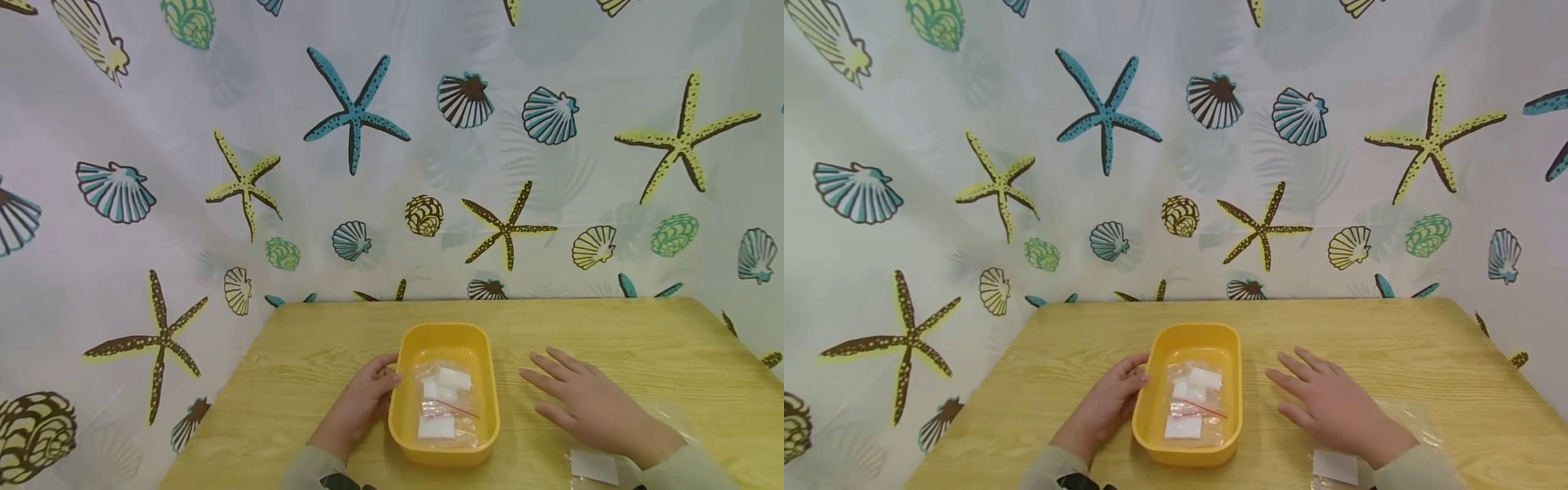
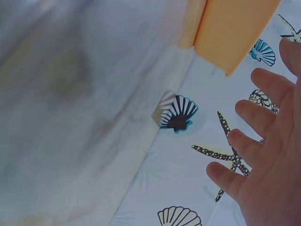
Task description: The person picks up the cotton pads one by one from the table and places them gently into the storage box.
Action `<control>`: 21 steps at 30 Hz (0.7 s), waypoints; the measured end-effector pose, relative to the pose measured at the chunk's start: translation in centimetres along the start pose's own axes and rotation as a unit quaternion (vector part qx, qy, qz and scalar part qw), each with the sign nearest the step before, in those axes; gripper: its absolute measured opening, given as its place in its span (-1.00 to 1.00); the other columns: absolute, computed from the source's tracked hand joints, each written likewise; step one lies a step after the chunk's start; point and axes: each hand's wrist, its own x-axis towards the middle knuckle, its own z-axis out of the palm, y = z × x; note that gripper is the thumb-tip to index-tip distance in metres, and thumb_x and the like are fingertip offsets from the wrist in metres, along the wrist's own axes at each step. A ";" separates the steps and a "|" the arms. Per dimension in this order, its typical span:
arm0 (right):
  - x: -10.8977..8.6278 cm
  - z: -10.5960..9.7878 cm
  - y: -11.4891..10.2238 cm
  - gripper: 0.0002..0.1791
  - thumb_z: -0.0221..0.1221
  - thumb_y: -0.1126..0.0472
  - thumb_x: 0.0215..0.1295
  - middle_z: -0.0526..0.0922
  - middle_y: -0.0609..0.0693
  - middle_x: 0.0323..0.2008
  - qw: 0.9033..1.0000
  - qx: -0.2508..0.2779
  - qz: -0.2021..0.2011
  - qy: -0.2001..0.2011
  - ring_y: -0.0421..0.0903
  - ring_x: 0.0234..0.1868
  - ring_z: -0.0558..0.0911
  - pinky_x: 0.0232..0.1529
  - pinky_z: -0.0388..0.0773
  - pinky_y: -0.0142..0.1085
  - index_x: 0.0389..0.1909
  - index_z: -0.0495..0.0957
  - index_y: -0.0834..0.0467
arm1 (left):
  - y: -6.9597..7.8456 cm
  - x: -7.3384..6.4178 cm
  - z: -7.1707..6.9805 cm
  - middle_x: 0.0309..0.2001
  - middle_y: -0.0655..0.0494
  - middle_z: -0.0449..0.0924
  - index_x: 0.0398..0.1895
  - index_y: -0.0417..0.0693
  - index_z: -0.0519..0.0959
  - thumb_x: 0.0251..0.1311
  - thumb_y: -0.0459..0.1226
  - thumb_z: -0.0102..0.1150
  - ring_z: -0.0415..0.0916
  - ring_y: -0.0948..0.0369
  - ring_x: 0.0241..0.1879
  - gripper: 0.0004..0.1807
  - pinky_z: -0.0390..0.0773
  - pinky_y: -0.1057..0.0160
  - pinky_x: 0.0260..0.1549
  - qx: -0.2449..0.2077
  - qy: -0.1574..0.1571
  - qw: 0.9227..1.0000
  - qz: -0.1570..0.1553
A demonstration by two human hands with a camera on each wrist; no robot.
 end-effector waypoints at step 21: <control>-5.0 -0.7 3.3 -0.37 0.12 -0.26 0.43 0.42 0.05 0.40 0.997 -0.065 -0.028 0.011 0.22 0.39 0.35 0.14 0.43 0.23 0.43 0.43 -0.11 | -0.2 0.2 -0.1 -0.07 -0.14 0.48 0.48 -0.09 0.29 0.46 -0.25 0.11 0.54 0.14 -0.24 -0.44 0.67 0.19 -0.23 0.002 0.006 1.000 0.006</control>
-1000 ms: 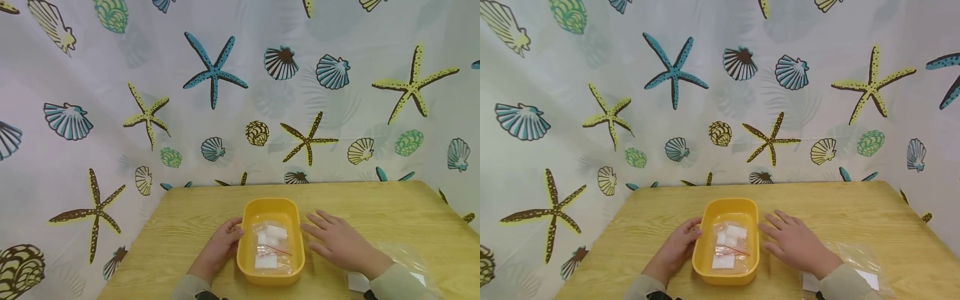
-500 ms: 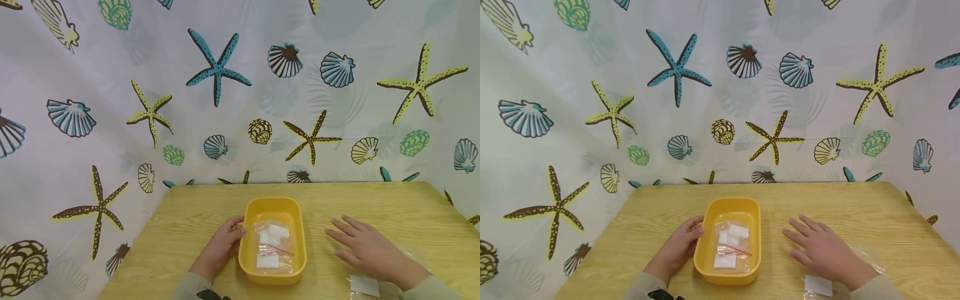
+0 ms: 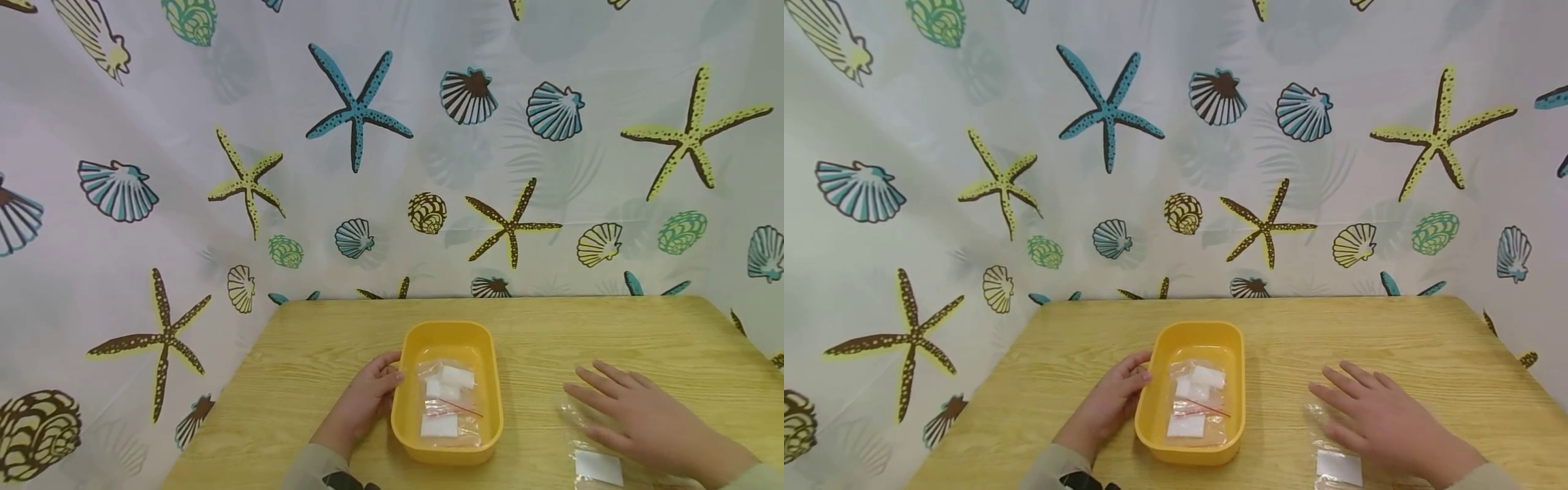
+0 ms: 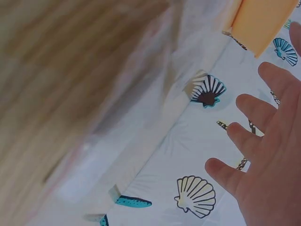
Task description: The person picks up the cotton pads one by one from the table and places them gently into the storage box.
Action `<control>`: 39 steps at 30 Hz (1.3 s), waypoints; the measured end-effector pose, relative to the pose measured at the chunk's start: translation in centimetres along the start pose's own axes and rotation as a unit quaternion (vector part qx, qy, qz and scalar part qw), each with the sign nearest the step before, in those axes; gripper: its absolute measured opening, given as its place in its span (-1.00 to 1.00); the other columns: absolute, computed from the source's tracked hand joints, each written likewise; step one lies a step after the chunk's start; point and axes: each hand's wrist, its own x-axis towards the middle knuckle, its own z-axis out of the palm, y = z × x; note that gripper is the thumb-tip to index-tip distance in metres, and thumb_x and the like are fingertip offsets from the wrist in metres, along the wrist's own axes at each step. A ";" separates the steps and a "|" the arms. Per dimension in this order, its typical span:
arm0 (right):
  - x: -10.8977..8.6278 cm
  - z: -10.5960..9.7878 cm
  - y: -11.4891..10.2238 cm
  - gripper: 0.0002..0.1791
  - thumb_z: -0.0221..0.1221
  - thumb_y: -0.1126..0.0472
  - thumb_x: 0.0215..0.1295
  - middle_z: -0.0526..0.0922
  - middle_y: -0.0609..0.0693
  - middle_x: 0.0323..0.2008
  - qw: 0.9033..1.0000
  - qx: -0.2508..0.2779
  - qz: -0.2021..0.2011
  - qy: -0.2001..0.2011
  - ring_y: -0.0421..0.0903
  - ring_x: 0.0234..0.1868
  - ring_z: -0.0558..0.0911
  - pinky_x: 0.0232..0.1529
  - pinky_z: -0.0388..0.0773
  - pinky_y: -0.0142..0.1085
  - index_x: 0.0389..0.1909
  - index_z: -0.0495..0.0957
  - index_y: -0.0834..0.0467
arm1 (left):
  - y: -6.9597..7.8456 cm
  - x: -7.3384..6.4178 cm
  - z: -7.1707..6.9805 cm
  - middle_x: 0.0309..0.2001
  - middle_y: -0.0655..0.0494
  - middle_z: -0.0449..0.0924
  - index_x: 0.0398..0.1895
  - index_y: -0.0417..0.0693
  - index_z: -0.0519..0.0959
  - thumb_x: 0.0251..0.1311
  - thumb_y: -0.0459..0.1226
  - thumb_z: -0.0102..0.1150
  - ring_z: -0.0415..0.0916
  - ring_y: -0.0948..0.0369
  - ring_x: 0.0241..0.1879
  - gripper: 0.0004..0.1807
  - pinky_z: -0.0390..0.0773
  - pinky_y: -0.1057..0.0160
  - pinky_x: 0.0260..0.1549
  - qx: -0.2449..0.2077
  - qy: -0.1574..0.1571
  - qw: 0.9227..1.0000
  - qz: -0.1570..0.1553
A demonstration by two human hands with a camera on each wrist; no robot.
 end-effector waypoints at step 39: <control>-3.2 1.7 0.7 -0.19 0.01 -0.46 0.32 0.26 0.23 0.47 0.978 0.102 0.053 -0.172 0.41 0.43 0.20 0.11 0.18 0.52 0.51 0.31 -0.19 | 0.5 -0.3 0.3 -0.03 -0.17 0.47 0.50 -0.13 0.25 0.49 -0.29 0.07 0.54 0.12 -0.20 -0.43 0.67 0.19 -0.20 -0.003 -0.003 1.000 0.001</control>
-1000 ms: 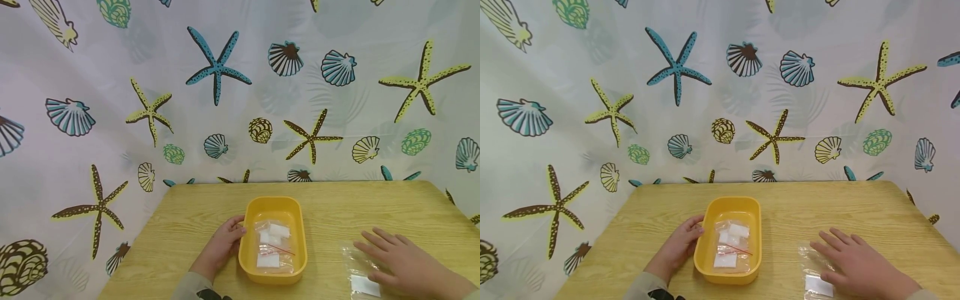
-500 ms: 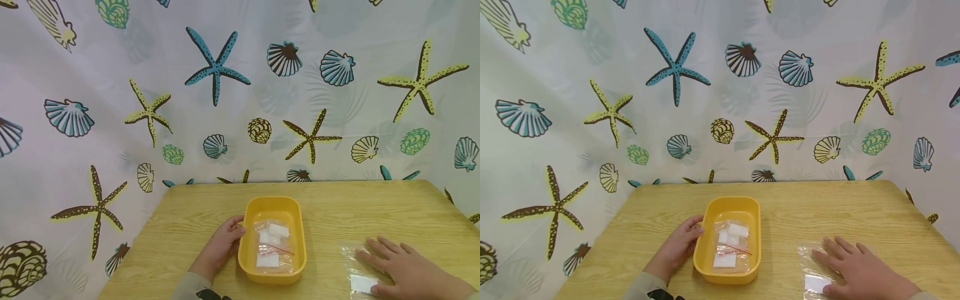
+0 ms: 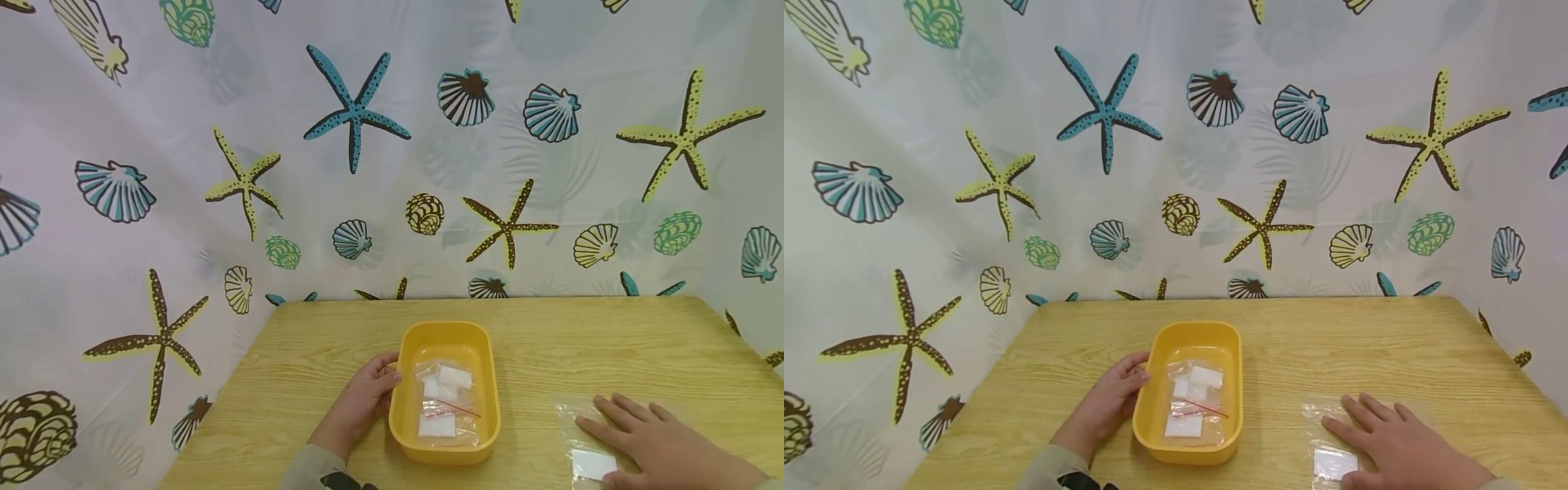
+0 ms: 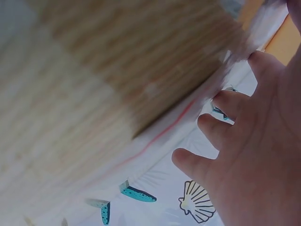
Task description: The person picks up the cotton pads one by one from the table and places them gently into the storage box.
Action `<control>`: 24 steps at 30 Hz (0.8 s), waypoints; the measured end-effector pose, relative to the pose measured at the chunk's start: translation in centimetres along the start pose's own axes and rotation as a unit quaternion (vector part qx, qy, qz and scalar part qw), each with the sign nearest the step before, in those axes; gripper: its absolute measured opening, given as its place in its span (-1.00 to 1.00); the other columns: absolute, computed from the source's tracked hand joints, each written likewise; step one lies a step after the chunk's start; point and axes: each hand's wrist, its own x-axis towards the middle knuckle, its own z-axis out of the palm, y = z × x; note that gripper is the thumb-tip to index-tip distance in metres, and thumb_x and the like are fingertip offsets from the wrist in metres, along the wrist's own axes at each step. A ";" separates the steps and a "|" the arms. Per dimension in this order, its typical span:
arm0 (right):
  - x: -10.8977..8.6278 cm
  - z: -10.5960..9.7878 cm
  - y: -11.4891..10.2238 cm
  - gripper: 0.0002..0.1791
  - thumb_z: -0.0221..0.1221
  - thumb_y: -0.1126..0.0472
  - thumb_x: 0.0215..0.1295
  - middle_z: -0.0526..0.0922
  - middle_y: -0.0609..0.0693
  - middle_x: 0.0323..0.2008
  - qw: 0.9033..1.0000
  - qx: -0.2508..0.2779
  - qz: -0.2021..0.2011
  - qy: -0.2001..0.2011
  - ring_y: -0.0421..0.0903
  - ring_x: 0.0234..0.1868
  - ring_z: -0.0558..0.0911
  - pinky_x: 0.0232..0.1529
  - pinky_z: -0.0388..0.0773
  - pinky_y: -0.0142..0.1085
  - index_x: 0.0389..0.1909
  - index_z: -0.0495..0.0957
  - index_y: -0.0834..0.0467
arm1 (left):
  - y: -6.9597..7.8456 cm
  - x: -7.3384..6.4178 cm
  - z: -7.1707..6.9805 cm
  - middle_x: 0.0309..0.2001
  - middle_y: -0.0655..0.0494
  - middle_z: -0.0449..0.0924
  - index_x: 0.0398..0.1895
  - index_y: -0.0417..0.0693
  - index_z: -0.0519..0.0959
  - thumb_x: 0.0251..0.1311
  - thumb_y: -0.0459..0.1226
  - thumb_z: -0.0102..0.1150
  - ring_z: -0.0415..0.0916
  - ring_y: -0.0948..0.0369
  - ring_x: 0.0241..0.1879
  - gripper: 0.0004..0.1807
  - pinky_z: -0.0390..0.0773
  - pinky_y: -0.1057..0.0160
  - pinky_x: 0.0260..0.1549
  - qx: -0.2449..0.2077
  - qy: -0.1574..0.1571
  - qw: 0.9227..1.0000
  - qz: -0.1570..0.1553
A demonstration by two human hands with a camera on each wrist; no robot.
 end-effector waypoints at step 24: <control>0.1 0.3 0.4 -0.26 -0.08 -0.38 0.46 0.40 0.09 0.42 0.996 -0.071 -0.007 0.045 0.28 0.37 0.37 0.07 0.38 0.38 0.49 0.35 -0.07 | 0.0 0.0 0.2 0.00 -0.21 0.48 0.50 -0.15 0.24 0.49 -0.30 0.06 0.56 0.11 -0.15 -0.43 0.66 0.18 -0.14 0.000 0.002 1.000 -0.001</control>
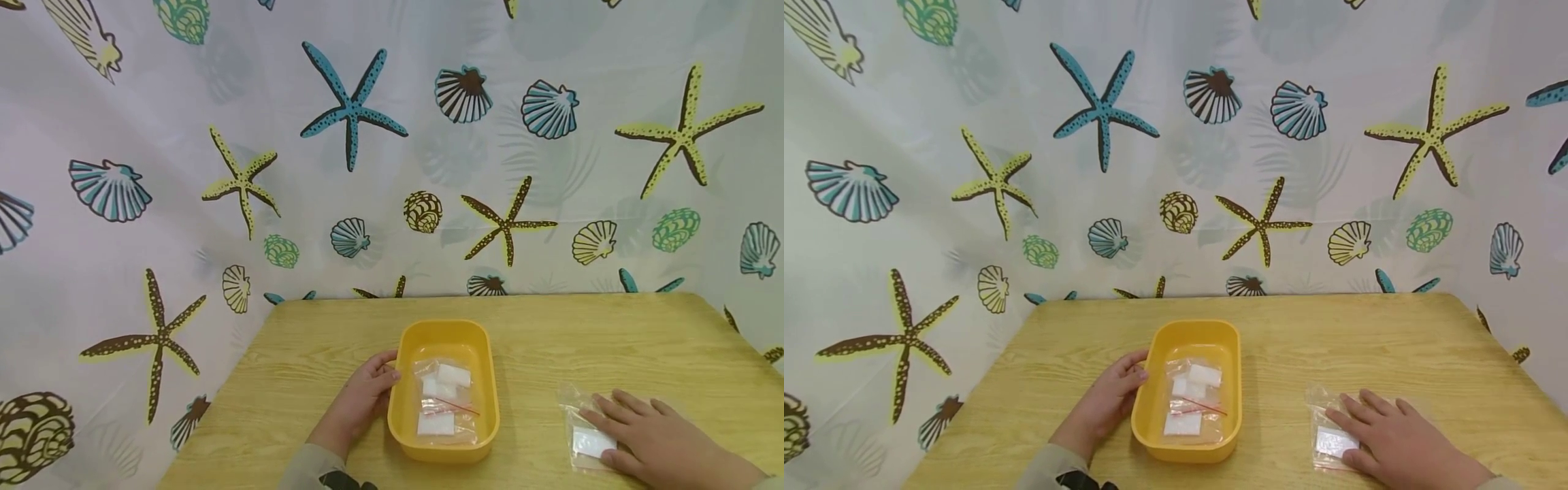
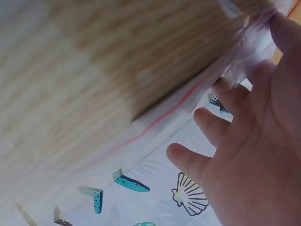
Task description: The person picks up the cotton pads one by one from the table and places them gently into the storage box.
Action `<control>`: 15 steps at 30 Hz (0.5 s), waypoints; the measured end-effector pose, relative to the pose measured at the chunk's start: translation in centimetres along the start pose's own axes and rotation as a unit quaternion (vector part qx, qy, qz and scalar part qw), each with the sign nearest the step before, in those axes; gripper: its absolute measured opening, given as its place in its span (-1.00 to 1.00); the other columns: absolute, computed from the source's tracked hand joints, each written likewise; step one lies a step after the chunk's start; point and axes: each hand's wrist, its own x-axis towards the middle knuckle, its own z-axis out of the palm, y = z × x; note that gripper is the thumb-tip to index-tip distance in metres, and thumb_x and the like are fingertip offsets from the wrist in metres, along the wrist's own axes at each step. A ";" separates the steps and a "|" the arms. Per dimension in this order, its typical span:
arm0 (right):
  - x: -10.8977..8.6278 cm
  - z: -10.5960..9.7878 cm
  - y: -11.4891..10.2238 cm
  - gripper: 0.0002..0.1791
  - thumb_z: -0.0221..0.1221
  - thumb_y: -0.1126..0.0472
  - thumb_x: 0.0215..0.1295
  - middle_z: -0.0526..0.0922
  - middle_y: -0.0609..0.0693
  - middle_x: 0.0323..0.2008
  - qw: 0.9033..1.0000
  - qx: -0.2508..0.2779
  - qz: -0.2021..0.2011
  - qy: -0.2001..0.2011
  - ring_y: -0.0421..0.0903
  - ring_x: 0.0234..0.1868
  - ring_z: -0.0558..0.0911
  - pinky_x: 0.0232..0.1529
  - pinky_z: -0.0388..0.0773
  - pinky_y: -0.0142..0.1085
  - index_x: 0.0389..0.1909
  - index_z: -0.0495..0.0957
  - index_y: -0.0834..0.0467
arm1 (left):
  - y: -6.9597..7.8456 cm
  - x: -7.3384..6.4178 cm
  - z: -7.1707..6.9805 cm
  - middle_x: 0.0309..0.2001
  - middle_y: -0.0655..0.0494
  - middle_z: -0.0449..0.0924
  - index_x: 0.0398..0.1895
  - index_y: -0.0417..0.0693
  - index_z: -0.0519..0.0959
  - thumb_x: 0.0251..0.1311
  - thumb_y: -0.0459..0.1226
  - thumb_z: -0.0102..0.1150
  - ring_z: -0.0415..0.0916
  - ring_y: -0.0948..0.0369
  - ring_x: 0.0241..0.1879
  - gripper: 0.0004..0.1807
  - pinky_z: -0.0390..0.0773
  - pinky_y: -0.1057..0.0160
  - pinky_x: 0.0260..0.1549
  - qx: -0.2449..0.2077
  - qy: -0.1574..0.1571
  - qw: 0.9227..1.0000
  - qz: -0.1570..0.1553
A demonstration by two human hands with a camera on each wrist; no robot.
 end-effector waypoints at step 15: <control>0.6 -0.4 -0.3 -0.47 0.09 -0.07 0.52 0.56 -0.08 0.28 0.996 -0.069 -0.034 0.047 0.13 0.27 0.51 0.07 0.52 0.15 0.40 0.47 0.03 | 0.1 0.0 0.0 -0.03 -0.17 0.47 0.50 -0.16 0.24 0.48 -0.29 0.08 0.55 0.13 -0.18 -0.42 0.66 0.20 -0.16 0.002 -0.002 1.000 0.003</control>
